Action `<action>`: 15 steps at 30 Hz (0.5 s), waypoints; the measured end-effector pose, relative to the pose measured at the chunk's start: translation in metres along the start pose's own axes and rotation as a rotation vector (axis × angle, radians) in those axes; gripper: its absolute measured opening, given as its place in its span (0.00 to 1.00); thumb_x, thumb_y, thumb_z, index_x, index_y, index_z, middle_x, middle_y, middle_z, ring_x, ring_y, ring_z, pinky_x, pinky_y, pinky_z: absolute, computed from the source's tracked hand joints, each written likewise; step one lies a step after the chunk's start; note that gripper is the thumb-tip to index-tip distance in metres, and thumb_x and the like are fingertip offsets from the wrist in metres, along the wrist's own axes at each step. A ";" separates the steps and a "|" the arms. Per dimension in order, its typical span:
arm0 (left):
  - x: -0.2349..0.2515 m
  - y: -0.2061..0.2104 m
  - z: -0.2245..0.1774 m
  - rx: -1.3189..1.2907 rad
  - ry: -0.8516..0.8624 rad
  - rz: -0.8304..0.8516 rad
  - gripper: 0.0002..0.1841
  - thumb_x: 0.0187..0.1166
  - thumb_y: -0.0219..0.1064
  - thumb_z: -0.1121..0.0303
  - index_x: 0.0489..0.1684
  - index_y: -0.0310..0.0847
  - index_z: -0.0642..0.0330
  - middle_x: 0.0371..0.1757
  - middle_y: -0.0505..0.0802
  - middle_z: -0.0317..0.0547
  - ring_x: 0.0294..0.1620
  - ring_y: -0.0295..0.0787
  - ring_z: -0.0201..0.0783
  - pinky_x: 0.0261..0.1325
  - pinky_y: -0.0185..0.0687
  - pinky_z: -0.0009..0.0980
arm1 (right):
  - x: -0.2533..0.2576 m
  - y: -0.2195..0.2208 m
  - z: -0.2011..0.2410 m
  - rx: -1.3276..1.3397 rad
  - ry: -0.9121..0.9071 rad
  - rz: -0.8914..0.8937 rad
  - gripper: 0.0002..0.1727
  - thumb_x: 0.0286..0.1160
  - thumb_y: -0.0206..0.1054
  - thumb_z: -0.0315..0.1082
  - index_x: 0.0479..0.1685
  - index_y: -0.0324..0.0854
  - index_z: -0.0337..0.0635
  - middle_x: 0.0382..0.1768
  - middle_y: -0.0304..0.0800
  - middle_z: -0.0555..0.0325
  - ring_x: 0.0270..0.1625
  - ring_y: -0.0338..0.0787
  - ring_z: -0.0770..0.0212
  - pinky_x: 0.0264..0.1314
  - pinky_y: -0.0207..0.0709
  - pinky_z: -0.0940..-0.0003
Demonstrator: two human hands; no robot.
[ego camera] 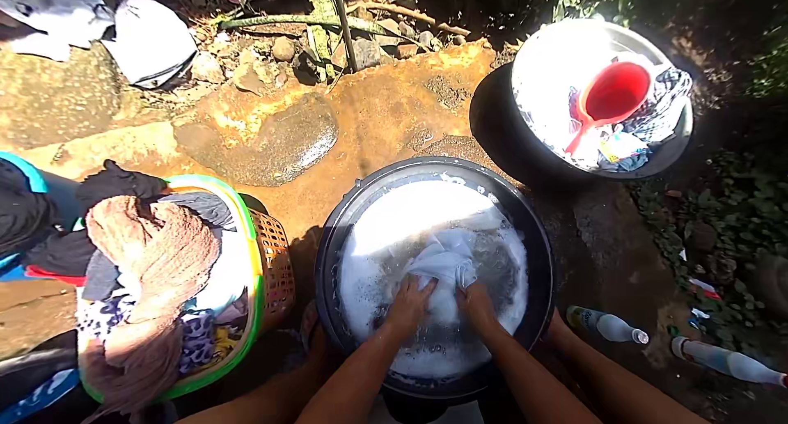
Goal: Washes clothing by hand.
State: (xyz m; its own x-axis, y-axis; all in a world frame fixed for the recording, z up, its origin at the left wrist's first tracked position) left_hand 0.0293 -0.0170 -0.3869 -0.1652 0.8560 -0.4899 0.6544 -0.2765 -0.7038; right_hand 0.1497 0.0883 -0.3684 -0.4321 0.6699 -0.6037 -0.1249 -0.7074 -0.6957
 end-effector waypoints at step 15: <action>-0.031 -0.189 -0.032 0.302 0.159 0.340 0.41 0.80 0.54 0.29 0.43 0.89 0.68 0.46 0.92 0.64 0.58 0.88 0.63 0.63 0.76 0.66 | -0.066 -0.257 0.047 0.484 -0.244 -0.171 0.09 0.85 0.62 0.31 0.54 0.84 0.39 0.44 0.89 0.53 0.44 0.86 0.64 0.51 0.81 0.60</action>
State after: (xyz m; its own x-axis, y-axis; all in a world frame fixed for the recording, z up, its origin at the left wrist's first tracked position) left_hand -0.0656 0.0223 -0.2227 0.1513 0.7449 -0.6498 0.4044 -0.6465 -0.6469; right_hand 0.1683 0.2152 -0.1313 -0.5561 0.7533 -0.3511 -0.5818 -0.6545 -0.4828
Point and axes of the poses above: each hand's wrist, its own x-axis towards the middle knuckle, its own y-axis out of the palm, z = x × y, the point moved 9 cm from there along x, towards the middle knuckle
